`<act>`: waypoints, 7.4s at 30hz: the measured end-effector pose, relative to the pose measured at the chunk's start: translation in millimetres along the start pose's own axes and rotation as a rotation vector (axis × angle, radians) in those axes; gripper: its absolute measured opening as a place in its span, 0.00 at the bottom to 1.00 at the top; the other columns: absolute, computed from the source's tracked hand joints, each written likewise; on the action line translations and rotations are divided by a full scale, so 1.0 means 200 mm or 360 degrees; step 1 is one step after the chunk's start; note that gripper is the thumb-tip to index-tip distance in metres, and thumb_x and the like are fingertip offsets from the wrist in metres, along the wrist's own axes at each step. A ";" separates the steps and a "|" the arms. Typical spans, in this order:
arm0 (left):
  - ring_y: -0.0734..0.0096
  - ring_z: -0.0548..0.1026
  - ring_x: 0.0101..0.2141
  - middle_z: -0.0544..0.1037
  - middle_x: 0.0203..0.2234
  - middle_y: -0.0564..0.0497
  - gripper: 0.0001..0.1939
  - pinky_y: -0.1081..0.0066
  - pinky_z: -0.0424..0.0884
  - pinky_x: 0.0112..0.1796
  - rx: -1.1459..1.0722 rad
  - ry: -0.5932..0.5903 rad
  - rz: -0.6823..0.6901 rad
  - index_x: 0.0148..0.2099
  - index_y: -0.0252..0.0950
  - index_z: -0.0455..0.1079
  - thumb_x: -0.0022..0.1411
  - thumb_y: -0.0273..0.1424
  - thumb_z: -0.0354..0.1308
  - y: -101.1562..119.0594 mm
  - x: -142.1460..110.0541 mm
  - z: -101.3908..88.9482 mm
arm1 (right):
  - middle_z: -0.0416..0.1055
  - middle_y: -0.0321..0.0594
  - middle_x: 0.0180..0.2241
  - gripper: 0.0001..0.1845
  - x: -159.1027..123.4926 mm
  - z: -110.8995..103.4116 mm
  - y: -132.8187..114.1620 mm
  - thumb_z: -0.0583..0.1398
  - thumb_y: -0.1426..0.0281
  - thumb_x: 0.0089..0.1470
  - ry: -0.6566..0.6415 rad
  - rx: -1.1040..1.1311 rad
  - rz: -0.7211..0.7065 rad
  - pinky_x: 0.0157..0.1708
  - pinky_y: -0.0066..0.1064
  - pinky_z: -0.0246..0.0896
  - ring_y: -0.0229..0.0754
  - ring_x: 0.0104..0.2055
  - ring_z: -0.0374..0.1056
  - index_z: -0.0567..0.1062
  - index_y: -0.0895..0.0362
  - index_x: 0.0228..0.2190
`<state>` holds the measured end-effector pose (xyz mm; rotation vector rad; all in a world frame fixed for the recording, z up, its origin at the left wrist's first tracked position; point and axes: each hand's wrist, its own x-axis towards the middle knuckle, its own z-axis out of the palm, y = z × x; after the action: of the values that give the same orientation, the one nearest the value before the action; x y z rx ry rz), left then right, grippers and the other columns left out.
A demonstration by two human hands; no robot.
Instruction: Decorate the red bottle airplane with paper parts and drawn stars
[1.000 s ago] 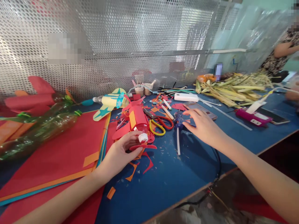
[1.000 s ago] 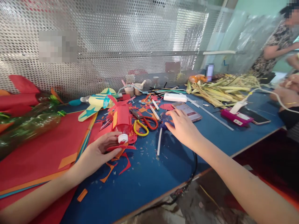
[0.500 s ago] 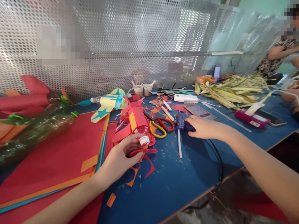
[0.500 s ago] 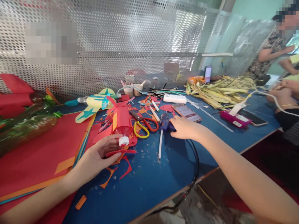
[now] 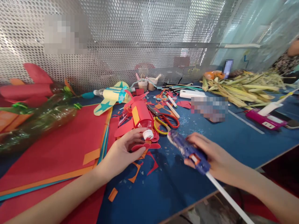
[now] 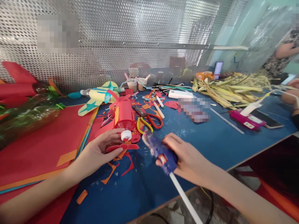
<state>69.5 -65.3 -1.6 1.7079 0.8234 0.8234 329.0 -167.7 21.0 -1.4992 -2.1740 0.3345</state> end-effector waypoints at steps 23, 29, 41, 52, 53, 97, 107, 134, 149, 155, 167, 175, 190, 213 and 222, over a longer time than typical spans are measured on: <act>0.67 0.76 0.46 0.78 0.43 0.52 0.27 0.69 0.74 0.46 -0.0007 -0.0045 0.0015 0.56 0.42 0.66 0.52 0.25 0.59 0.01 -0.01 -0.01 | 0.60 0.38 0.31 0.10 0.04 0.10 -0.16 0.51 0.80 0.48 -0.0144 -0.0433 -0.0248 0.20 0.31 0.49 0.40 0.23 0.58 0.61 0.56 0.34; 0.68 0.75 0.45 0.78 0.43 0.52 0.27 0.70 0.73 0.47 -0.0088 -0.0084 0.0000 0.56 0.43 0.65 0.53 0.24 0.59 0.01 -0.01 -0.01 | 0.60 0.38 0.31 0.15 0.05 0.10 -0.19 0.53 0.82 0.40 -0.0228 -0.0506 -0.0202 0.20 0.30 0.50 0.42 0.25 0.62 0.61 0.56 0.32; 0.71 0.75 0.44 0.78 0.42 0.54 0.26 0.72 0.72 0.47 -0.0042 -0.0024 0.0006 0.55 0.43 0.67 0.53 0.25 0.60 0.01 0.00 0.00 | 0.60 0.37 0.28 0.12 0.03 0.10 -0.19 0.52 0.81 0.43 -0.0106 -0.0545 -0.0177 0.20 0.31 0.51 0.41 0.23 0.60 0.59 0.54 0.30; 0.69 0.76 0.45 0.78 0.41 0.52 0.25 0.71 0.74 0.45 -0.0038 -0.0014 -0.0006 0.54 0.42 0.67 0.52 0.25 0.60 0.01 -0.01 0.00 | 0.62 0.39 0.30 0.17 0.03 0.10 -0.21 0.55 0.82 0.40 -0.0161 -0.0595 -0.0199 0.21 0.31 0.56 0.43 0.26 0.64 0.58 0.54 0.32; 0.69 0.76 0.44 0.78 0.41 0.52 0.25 0.71 0.74 0.45 -0.0048 -0.0017 -0.0002 0.54 0.42 0.67 0.52 0.25 0.60 0.01 -0.01 0.00 | 0.63 0.39 0.31 0.17 0.03 0.11 -0.21 0.56 0.82 0.39 -0.0163 -0.0596 -0.0202 0.21 0.31 0.57 0.44 0.26 0.65 0.58 0.54 0.32; 0.70 0.76 0.44 0.78 0.41 0.53 0.25 0.72 0.75 0.45 -0.0099 0.0036 -0.0039 0.53 0.42 0.67 0.52 0.26 0.61 0.01 -0.01 0.00 | 0.65 0.40 0.31 0.18 0.01 0.14 -0.22 0.62 0.82 0.40 -0.0078 -0.0537 -0.0118 0.25 0.37 0.67 0.47 0.30 0.68 0.60 0.56 0.30; 0.67 0.77 0.44 0.79 0.40 0.52 0.24 0.69 0.76 0.45 -0.0077 0.0027 -0.0042 0.53 0.40 0.67 0.52 0.27 0.61 0.04 -0.01 0.00 | 0.64 0.39 0.30 0.17 0.01 0.11 -0.21 0.61 0.81 0.43 -0.0059 -0.0526 -0.0069 0.24 0.36 0.65 0.44 0.28 0.65 0.58 0.54 0.29; 0.66 0.74 0.46 0.76 0.47 0.51 0.25 0.64 0.75 0.46 -0.0158 -0.0042 -0.0002 0.56 0.43 0.64 0.55 0.27 0.61 -0.01 -0.01 0.00 | 0.67 0.50 0.48 0.18 0.04 -0.22 0.28 0.62 0.61 0.52 -0.0207 -0.0638 0.0215 0.44 0.41 0.64 0.51 0.45 0.70 0.71 0.58 0.42; 0.69 0.74 0.45 0.77 0.43 0.53 0.25 0.69 0.74 0.47 -0.0275 -0.0031 -0.0007 0.53 0.43 0.66 0.52 0.25 0.64 0.02 -0.01 0.00 | 0.75 0.38 0.26 0.04 0.39 0.10 -0.22 0.64 0.73 0.54 0.0033 -0.0328 -0.0345 0.32 0.30 0.60 0.40 0.30 0.70 0.76 0.60 0.27; 0.64 0.74 0.48 0.76 0.45 0.51 0.26 0.64 0.74 0.47 -0.0253 -0.0025 -0.0020 0.54 0.43 0.66 0.53 0.28 0.64 0.02 -0.01 0.00 | 0.76 0.36 0.26 0.05 0.42 0.03 -0.21 0.65 0.74 0.53 0.0073 -0.0249 -0.0364 0.33 0.29 0.60 0.39 0.30 0.70 0.76 0.59 0.26; 0.66 0.76 0.44 0.77 0.44 0.52 0.23 0.68 0.76 0.44 -0.0156 0.0078 -0.0043 0.51 0.42 0.68 0.52 0.29 0.64 0.04 -0.01 0.01 | 0.76 0.38 0.27 0.09 0.48 0.01 -0.23 0.62 0.69 0.57 -0.0051 -0.0422 -0.0295 0.35 0.32 0.59 0.42 0.33 0.71 0.77 0.60 0.27; 0.68 0.75 0.45 0.78 0.42 0.55 0.22 0.70 0.75 0.45 -0.0128 0.0049 0.0017 0.51 0.44 0.69 0.53 0.28 0.63 0.03 -0.01 0.00 | 0.76 0.38 0.26 0.10 0.50 0.02 -0.23 0.62 0.69 0.57 -0.0082 -0.0542 -0.0322 0.33 0.32 0.58 0.42 0.32 0.71 0.76 0.60 0.26; 0.71 0.77 0.39 0.79 0.36 0.54 0.09 0.72 0.75 0.42 -0.0090 0.0335 0.0153 0.40 0.40 0.72 0.54 0.29 0.62 0.00 0.01 0.00 | 0.74 0.39 0.25 0.07 0.53 0.11 -0.25 0.61 0.72 0.54 -0.0006 -0.0504 -0.0281 0.30 0.32 0.56 0.43 0.30 0.70 0.75 0.59 0.25; 0.63 0.78 0.44 0.79 0.44 0.50 0.18 0.67 0.75 0.46 -0.0030 0.0523 0.0120 0.47 0.38 0.72 0.52 0.33 0.64 0.04 -0.02 0.00 | 0.76 0.40 0.29 0.08 0.59 0.06 -0.26 0.62 0.67 0.55 -0.0032 -0.0130 -0.0225 0.32 0.29 0.57 0.40 0.32 0.69 0.77 0.59 0.30; 0.64 0.78 0.43 0.80 0.44 0.50 0.16 0.69 0.76 0.43 0.0042 0.0532 0.0128 0.46 0.40 0.74 0.53 0.33 0.63 0.02 -0.03 -0.01 | 0.73 0.39 0.24 0.14 0.60 0.09 -0.28 0.58 0.64 0.58 0.0067 -0.0215 -0.0248 0.28 0.29 0.52 0.38 0.27 0.66 0.75 0.59 0.24</act>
<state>65.2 -69.9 2.7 1.6585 0.9963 1.1786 240.0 -76.9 61.0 -1.3813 -2.3020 0.1044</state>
